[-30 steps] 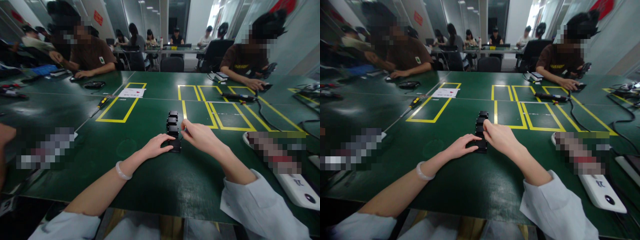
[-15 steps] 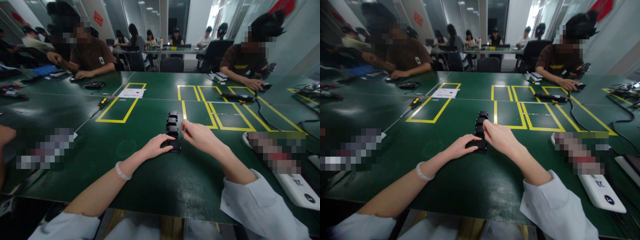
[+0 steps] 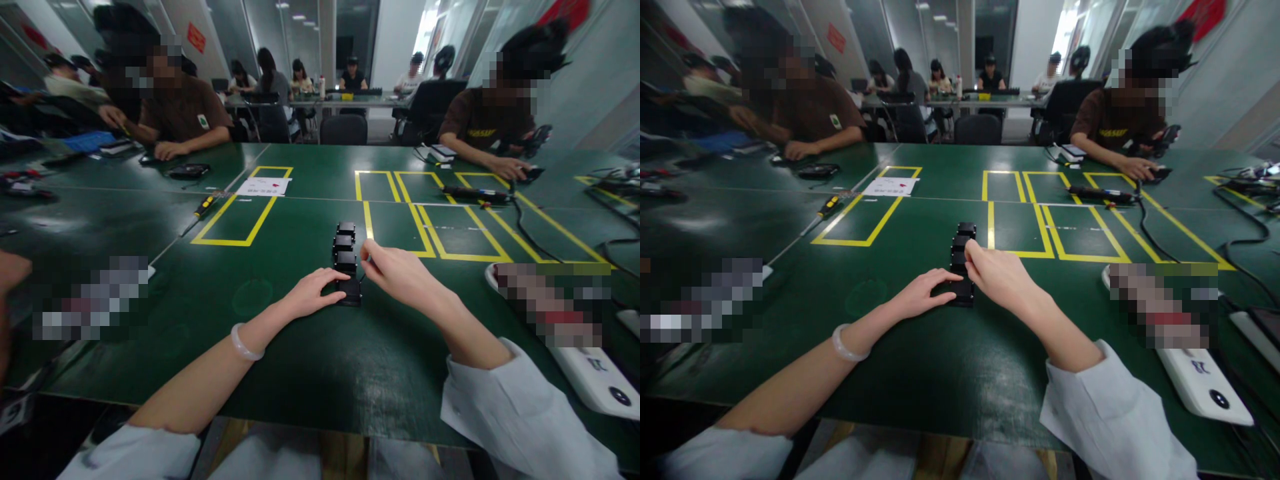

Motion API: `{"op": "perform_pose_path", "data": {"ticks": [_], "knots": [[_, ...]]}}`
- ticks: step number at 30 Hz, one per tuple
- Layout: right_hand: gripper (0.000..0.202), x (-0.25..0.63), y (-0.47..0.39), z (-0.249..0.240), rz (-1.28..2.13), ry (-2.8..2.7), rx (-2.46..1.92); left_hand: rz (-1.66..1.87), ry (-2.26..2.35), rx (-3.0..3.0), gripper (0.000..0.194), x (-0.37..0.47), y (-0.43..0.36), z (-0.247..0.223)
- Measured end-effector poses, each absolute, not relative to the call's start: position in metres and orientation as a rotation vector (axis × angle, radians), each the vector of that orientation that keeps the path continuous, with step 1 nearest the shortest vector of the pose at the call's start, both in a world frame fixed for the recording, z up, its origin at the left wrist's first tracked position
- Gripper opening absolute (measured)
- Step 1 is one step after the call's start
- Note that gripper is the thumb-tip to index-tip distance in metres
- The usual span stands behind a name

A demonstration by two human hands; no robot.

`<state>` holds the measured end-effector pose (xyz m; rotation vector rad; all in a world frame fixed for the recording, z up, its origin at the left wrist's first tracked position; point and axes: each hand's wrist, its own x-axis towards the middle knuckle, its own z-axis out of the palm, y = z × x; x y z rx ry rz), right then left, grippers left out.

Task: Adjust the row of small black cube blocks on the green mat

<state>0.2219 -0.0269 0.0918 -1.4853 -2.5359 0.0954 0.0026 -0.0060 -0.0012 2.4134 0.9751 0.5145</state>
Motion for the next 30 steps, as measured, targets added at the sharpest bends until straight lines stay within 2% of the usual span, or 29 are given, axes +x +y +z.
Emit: {"op": "perform_pose_path", "data": {"ticks": [4,12,18,30], "knots": [[0.024,0.2205,-0.0263,0.0913,0.039,-2.540,-1.564,0.520,0.974,2.413,0.035,0.0029,-0.0056,-0.0009],[0.019,0.2212,-0.0271,0.0910,0.060,-2.500,-1.518,0.501,0.989,2.413,0.036,0.0029,-0.0058,0.0004],[0.025,0.2207,-0.0253,0.0900,0.037,-2.506,-1.581,0.513,0.989,2.406,0.036,0.0034,-0.0062,-0.0002],[0.020,0.2205,-0.0261,0.0906,0.058,-2.491,-1.580,0.543,0.970,2.412,0.035,0.0031,-0.0057,-0.0018]]}}
